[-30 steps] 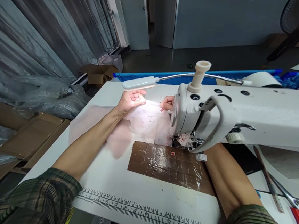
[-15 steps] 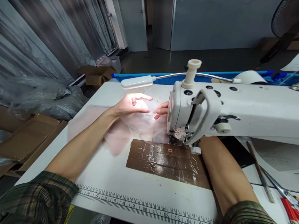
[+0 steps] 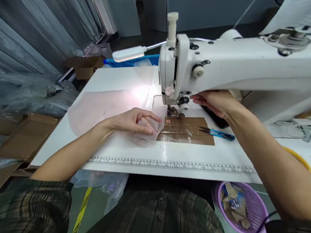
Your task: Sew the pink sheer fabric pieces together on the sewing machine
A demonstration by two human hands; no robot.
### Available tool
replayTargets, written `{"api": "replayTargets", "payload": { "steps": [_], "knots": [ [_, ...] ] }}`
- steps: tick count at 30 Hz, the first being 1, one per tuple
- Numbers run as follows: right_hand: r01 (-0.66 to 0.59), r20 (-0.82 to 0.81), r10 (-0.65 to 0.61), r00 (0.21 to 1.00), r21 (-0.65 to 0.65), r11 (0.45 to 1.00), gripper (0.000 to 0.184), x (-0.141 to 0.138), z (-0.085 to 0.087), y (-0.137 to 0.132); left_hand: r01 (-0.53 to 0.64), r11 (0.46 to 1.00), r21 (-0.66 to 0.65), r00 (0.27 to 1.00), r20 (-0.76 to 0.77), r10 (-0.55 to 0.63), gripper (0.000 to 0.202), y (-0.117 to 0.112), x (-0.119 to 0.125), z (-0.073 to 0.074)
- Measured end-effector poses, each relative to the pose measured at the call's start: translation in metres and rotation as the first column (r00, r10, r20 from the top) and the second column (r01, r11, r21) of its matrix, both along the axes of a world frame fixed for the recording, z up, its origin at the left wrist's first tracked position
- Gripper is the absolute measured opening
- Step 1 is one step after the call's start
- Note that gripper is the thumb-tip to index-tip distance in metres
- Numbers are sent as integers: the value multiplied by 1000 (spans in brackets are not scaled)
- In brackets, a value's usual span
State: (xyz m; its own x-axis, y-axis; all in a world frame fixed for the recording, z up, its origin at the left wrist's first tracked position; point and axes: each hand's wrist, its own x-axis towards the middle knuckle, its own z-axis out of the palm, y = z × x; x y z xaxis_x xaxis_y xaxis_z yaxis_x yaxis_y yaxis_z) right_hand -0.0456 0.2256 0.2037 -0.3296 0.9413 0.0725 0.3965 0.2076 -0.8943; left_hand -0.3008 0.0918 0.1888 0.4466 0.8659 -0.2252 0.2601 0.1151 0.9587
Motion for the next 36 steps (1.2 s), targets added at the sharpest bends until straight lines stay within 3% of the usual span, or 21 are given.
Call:
{"api": "replayTargets", "payload": {
  "steps": [3,6,9,11,14,18,20,23,26,29,32,36],
  "knots": [
    [117,-25,-121,992,-119,986,21,32,-4,-26,-18,999,-29,999,-38,17,60,-6,11,-13],
    [149,156,-148,977,1,989,19,71,-11,-55,-80,997,-25,995,-60,78,61,-7,16,-23],
    [-31,420,-68,905,225,974,23,102,-27,-75,-104,994,-28,993,-55,102,62,-8,19,-27],
    [-218,540,-21,842,376,901,31,115,-41,-79,-101,994,-32,993,-57,99,63,-8,21,-27],
    [-386,646,1,763,455,803,42,121,-62,-76,-68,997,-25,995,-72,66,61,-11,24,-27],
    [-426,720,-29,694,443,789,44,118,-74,-70,4,1000,1,998,-61,-4,57,-14,23,-25],
    [-387,702,-70,709,469,794,44,112,-73,-74,27,1000,13,999,-27,-27,56,-15,21,-24],
    [-319,576,-47,816,517,794,45,91,-63,-88,22,999,24,1000,19,-23,56,-15,18,-24],
    [-378,374,228,899,400,835,45,55,-53,-104,-9,999,41,999,33,8,59,-15,18,-25],
    [-514,220,469,855,242,823,63,14,-49,-112,-22,998,64,998,59,18,64,-16,19,-26],
    [-557,121,546,829,85,826,72,-8,-51,-109,-66,989,131,997,45,60,65,-18,18,-26],
    [-551,72,569,819,-173,816,42,-5,-52,-102,-135,958,254,989,-24,145,66,-18,11,-26]
  ]
}}
